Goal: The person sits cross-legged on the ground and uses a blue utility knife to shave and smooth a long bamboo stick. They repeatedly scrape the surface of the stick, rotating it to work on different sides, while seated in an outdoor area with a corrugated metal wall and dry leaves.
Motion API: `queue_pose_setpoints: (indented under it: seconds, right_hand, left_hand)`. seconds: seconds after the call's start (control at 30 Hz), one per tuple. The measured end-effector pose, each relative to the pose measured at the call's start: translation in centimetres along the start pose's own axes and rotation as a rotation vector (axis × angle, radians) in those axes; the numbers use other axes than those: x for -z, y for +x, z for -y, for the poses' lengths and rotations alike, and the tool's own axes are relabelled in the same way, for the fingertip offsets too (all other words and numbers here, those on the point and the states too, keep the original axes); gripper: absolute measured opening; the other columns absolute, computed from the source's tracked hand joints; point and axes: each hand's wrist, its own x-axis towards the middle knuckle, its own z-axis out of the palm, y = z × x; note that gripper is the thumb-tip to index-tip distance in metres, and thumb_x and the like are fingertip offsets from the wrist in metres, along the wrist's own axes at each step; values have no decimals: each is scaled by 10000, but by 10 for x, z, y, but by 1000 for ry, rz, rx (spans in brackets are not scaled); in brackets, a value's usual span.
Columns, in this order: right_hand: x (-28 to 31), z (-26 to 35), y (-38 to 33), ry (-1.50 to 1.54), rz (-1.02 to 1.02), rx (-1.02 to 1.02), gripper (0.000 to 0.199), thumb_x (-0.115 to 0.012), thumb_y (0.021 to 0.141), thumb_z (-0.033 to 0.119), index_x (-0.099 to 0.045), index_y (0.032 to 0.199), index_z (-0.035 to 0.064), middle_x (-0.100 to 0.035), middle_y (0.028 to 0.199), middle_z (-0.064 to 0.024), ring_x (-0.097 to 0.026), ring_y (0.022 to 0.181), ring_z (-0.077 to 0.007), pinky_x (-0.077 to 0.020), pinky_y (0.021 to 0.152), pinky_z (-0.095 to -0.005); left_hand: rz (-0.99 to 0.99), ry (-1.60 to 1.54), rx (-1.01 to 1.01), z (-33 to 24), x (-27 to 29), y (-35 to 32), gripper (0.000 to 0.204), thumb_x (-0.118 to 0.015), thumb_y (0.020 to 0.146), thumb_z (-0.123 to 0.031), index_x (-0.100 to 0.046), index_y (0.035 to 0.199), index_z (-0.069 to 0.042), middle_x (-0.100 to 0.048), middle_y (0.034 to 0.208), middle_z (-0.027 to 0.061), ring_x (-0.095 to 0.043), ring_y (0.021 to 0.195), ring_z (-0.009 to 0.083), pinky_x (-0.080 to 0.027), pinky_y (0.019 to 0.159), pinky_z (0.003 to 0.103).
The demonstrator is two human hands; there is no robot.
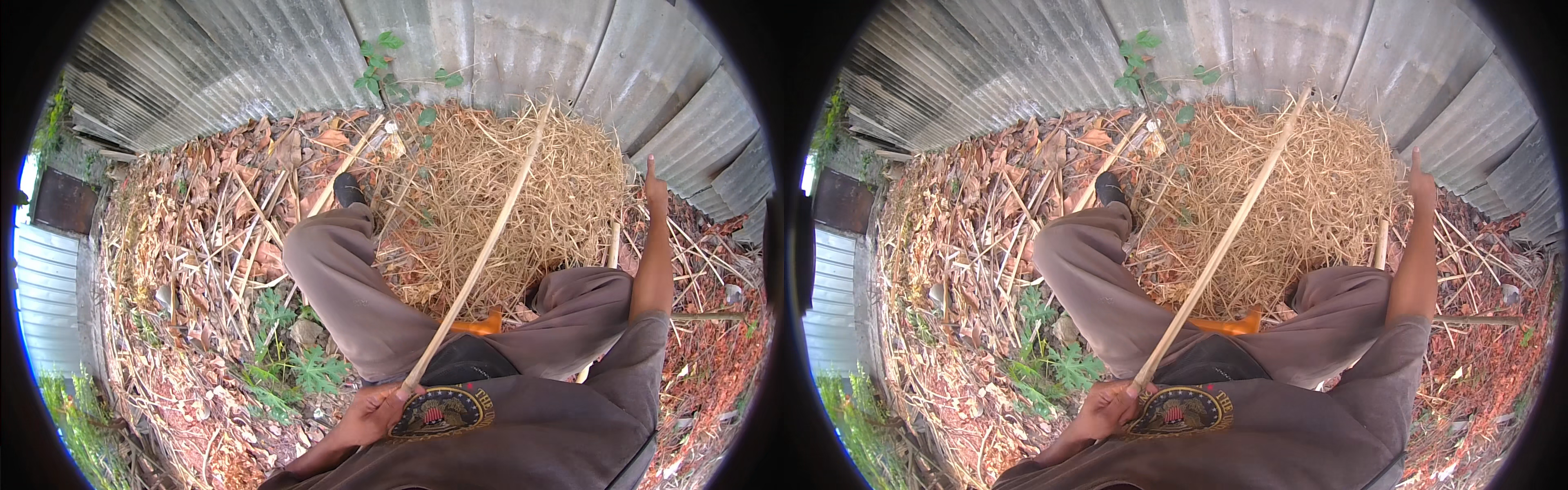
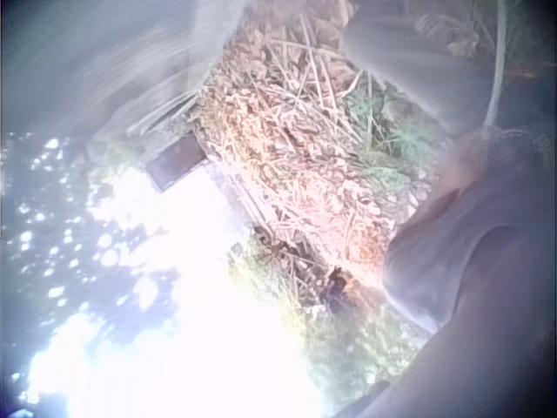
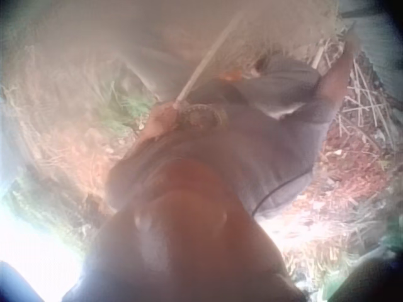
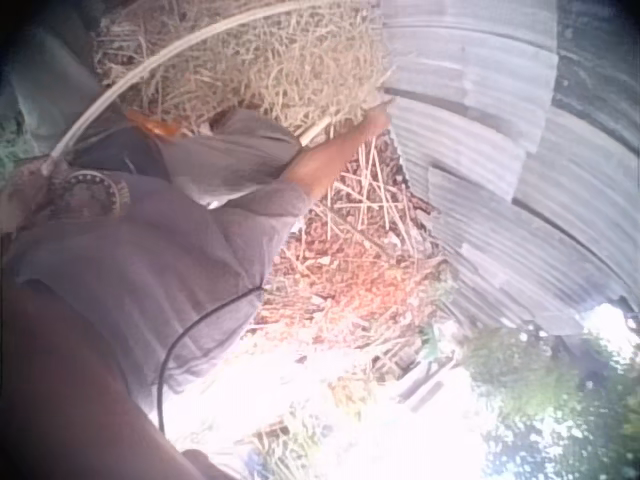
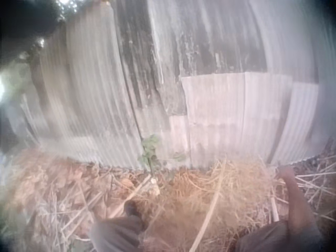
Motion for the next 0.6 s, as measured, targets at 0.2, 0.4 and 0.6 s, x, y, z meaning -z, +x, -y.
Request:
queue_pose_setpoints:
  seconds: [0.2, 0.4, 0.6]
  right_hand:
    - [14, 210, -127, -17, 420, 392, 890, -401, 795, 824, -519, 534, -18, -519, 528, -148, -536, 544, -264, -453, 591, -435]
    - [38, 282, -308, 19, 739, 986, 733, -488, 773, 795, -621, 596, 96, -539, 476, -94, -605, 495, -287, -472, 490, -424]
    - [35, 276, -358, 146, 743, 1169, 705, -533, 758, 770, -634, 597, 91, -547, 470, -105, -595, 456, -298, -459, 458, -416]
  left_hand:
    - [-64, -304, -171, -14, 7, 85, 416, -299, 1058, -283, -550, 1079, 49, -384, 444, -7, -312, 328, 78, -312, 427, 228]
    - [-22, -342, -269, -50, 4, 104, 409, -309, 1058, -281, -543, 1068, 54, -378, 452, -10, -302, 332, 72, -298, 410, 218]
    - [98, -644, -260, -53, -2, 98, 364, -292, 1059, -283, -512, 1038, 6, -326, 444, -27, -268, 325, 64, -264, 433, 229]
